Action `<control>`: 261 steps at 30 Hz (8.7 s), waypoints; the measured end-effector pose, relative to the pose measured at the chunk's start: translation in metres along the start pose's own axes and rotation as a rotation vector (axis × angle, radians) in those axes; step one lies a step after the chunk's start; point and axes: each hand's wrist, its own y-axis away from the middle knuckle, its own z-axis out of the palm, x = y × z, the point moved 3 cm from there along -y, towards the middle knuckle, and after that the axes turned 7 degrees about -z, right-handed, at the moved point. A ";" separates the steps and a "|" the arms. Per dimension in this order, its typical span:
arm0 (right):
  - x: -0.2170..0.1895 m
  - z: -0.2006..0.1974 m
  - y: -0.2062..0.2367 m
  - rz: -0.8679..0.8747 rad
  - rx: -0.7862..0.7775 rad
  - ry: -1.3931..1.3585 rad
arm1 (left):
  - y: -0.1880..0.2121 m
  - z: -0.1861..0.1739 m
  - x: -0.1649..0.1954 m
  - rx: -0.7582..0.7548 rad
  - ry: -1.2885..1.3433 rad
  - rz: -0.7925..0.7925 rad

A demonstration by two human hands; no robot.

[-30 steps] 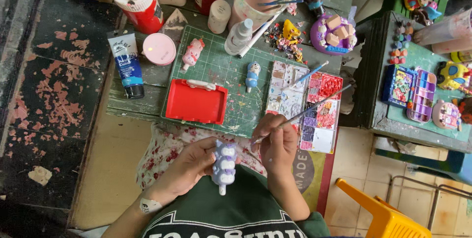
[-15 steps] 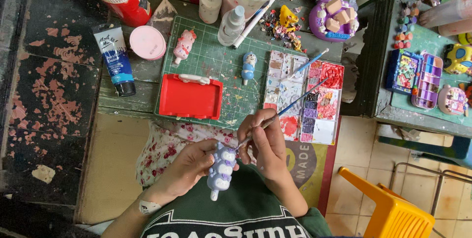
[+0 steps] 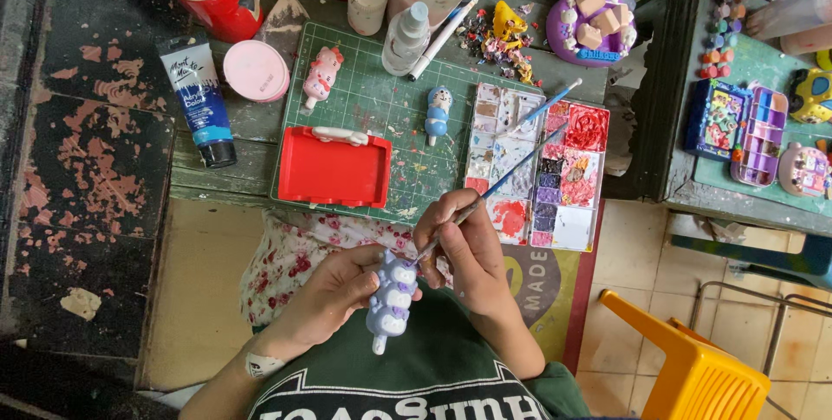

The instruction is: The person paints a small purple figurine with white and purple paint using a fine brush. They rotate the figurine to access different sides, dip the brush into a water container, and reload paint from a palette. The figurine is held in the left hand while the right hand applies paint.

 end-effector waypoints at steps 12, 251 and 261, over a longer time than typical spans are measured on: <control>-0.002 0.001 -0.002 0.025 -0.001 0.047 | 0.001 0.002 0.001 0.012 -0.036 -0.003; 0.017 -0.023 0.035 -0.216 0.212 0.267 | 0.005 0.000 0.011 0.380 -0.438 0.652; 0.019 -0.020 0.035 -0.257 0.186 0.244 | 0.007 0.000 0.012 0.395 -0.451 0.693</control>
